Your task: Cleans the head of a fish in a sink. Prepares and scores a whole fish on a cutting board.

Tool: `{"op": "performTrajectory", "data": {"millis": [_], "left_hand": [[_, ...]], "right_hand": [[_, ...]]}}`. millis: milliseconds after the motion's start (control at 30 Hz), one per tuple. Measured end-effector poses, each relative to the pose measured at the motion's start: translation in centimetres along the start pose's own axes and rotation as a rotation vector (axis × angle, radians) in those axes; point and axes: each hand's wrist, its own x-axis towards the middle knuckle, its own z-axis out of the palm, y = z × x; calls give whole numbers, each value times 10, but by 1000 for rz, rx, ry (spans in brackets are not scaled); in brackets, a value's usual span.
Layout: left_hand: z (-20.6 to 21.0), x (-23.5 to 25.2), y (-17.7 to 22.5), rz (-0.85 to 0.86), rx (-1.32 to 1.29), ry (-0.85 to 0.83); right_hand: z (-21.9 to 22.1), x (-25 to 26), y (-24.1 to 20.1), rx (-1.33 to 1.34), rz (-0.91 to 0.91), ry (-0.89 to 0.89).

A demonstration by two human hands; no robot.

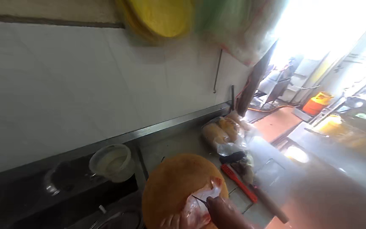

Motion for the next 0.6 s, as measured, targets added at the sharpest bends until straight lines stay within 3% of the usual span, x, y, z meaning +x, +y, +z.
{"op": "performTrajectory", "data": {"millis": [100,233,367,467,600], "left_hand": [[11,0,-6,10,29,144],[23,-13,-18,114,67,195],[27,-12,-22,115,104,211],[23,-11,-9,-9,135,127],[7,4,30,-328,166,-42]], "right_hand": [[12,-30,-37,23,-125,-23],[25,2,-2,31,-86,6],[24,-11,-29,31,-160,-11],[27,7,-9,-3,-76,-10],[24,-24,-39,1,-93,-11]]}}
